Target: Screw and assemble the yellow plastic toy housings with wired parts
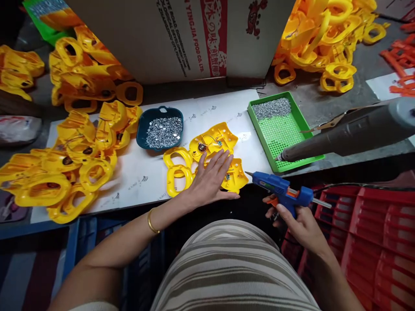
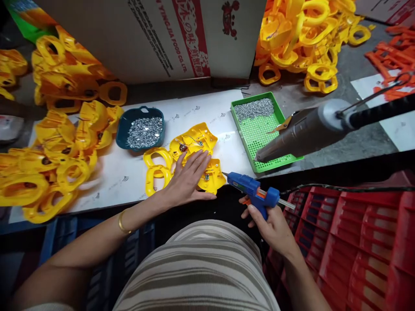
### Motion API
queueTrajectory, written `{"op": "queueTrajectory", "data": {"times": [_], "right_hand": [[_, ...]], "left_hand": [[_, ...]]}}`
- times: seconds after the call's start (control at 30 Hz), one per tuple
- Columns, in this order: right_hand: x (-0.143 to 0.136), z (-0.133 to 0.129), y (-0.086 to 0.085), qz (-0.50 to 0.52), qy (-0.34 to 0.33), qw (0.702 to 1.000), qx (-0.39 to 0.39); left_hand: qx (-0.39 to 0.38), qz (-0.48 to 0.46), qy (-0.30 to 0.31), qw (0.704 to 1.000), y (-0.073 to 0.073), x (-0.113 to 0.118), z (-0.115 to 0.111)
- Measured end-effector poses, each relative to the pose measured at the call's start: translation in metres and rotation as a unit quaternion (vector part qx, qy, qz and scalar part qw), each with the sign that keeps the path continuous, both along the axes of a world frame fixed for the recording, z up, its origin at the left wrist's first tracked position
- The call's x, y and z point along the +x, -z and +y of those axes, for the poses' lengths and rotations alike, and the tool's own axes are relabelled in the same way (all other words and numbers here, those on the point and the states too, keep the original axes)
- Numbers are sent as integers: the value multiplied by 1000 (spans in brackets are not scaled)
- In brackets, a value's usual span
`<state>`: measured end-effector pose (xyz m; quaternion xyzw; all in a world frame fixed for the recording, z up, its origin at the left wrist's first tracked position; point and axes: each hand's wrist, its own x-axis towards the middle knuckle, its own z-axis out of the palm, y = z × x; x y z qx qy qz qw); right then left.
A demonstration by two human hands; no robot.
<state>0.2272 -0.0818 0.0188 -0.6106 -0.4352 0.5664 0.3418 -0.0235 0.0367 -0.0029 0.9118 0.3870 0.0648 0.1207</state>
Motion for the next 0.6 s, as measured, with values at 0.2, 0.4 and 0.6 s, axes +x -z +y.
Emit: {"op": "queueTrajectory", "data": {"times": [0.2, 0.4, 0.6], "right_hand": [[9, -3, 7, -16, -30, 999, -42], [7, -2, 6, -14, -41, 997, -58], [7, 0, 0, -91, -63, 991, -69]], "left_hand": [[-16, -5, -7, 1000, -2, 0, 0], [-14, -7, -14, 1000, -1, 2, -1], [-14, -2, -10, 1000, -5, 3, -1]]}}
